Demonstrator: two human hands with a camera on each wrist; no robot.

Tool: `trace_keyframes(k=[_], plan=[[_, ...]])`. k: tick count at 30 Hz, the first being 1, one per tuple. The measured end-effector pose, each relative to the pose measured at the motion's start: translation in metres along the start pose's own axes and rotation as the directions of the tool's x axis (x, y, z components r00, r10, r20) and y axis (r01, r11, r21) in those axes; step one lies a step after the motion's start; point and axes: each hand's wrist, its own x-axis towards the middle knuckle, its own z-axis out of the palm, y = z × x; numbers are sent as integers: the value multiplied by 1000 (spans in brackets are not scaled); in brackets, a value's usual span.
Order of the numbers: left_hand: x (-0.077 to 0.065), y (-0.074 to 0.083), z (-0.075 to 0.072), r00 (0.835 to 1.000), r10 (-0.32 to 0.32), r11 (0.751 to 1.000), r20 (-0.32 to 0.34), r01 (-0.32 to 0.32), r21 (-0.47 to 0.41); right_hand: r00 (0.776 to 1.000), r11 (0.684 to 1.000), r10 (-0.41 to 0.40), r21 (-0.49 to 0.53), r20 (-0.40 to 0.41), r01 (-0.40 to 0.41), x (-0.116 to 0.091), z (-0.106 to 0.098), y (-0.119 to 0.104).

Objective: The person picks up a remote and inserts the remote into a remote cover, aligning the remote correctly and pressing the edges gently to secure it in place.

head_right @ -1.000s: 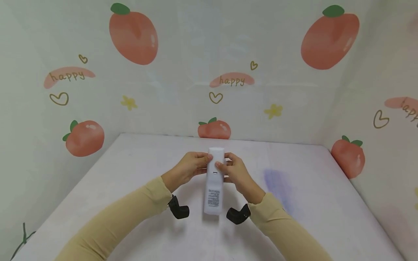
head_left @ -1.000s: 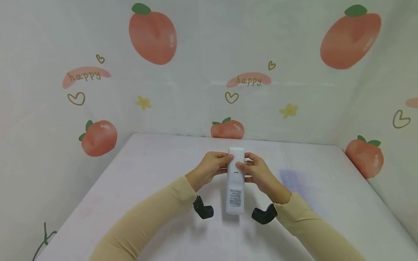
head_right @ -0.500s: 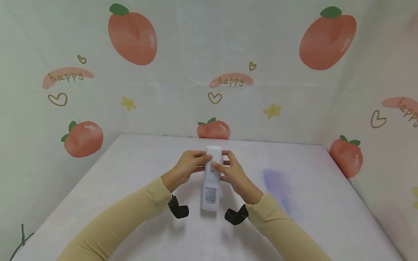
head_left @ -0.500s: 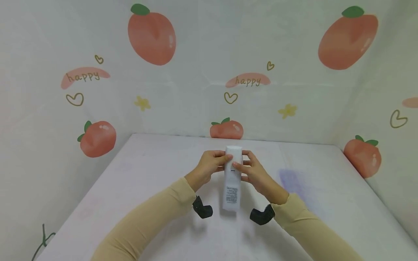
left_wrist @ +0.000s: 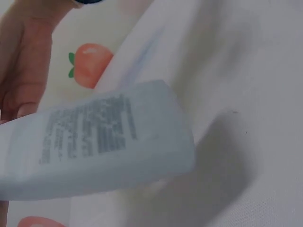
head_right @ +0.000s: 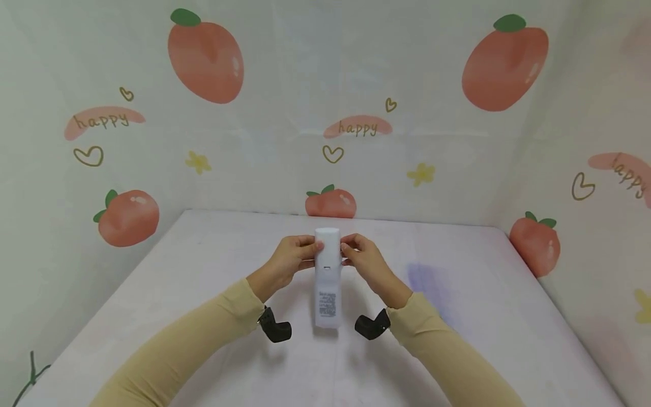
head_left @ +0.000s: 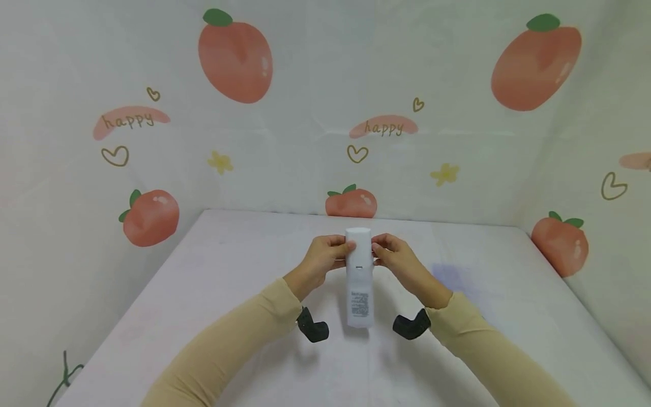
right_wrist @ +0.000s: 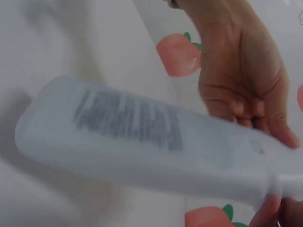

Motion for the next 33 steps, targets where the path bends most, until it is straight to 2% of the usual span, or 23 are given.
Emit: trace_keyframes(k=[5, 8, 14, 17, 21, 24, 27, 33], plan=[[-3, 1, 1, 999, 6, 1000, 41, -6, 4, 992, 994, 75, 69, 103, -82, 3, -5, 7], [-4, 0, 1, 999, 5, 1000, 48, -6, 3, 978, 984, 117, 110, 172, -137, 4, -9, 11], [-6, -1, 2, 1000, 0, 1000, 31, -1, 11, 950, 937, 181, 249, 255, -245, 5, -17, 14], [-6, -2, 2, 1000, 0, 1000, 31, -1, 26, 939, 928, 195, 258, 283, -270, 5, -20, 15], [-6, -4, 2, 999, 0, 1000, 46, -1, 29, 924, 954, 195, 156, 329, -256, 7, -21, 14], [-5, -6, 2, 999, 7, 999, 46, -9, 41, 922, 966, 190, 103, 338, -237, 9, -18, 11], [-5, -7, 1, 999, 9, 997, 37, -12, 74, 926, 962, 186, 131, 327, -240, 9, -19, 6], [-5, -1, 1, 999, 25, 995, 33, -29, 101, 945, 935, 136, 276, 298, -221, 6, -23, -3]])
